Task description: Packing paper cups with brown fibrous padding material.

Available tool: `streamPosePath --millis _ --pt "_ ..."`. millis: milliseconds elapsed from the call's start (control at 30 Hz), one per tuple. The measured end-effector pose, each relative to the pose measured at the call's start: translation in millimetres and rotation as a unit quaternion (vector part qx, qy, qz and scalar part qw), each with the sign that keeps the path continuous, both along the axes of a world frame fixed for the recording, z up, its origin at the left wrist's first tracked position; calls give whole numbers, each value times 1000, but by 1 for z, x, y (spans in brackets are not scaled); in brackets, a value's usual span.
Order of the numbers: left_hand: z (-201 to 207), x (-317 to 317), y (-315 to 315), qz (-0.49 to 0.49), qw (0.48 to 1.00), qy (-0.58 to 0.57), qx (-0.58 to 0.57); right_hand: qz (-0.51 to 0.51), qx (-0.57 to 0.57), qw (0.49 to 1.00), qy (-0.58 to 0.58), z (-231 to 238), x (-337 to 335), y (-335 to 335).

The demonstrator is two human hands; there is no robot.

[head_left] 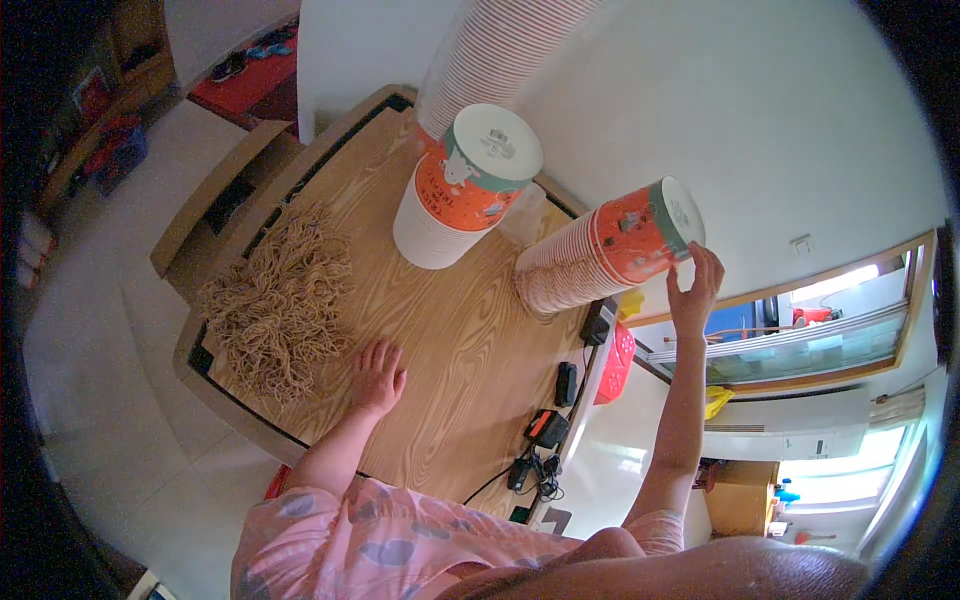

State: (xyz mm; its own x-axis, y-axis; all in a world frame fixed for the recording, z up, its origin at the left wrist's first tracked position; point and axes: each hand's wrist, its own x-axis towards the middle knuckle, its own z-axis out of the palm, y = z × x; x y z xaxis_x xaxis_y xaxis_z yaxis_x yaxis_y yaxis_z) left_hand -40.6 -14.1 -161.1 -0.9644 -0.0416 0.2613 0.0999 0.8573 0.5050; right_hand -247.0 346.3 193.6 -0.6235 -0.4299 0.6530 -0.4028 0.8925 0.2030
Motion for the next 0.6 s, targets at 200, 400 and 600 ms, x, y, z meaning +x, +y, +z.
streamPosePath --millis 200,400,600 --pt "-10 1 1 6 1000 7 2 19 -18 998 -61 -6 8 -2" --pt "1 1 0 5 1000 3 -27 22 -40 997 -69 -15 14 2" --pt "-2 3 0 8 999 5 -40 17 -33 998 -47 -17 10 -2"
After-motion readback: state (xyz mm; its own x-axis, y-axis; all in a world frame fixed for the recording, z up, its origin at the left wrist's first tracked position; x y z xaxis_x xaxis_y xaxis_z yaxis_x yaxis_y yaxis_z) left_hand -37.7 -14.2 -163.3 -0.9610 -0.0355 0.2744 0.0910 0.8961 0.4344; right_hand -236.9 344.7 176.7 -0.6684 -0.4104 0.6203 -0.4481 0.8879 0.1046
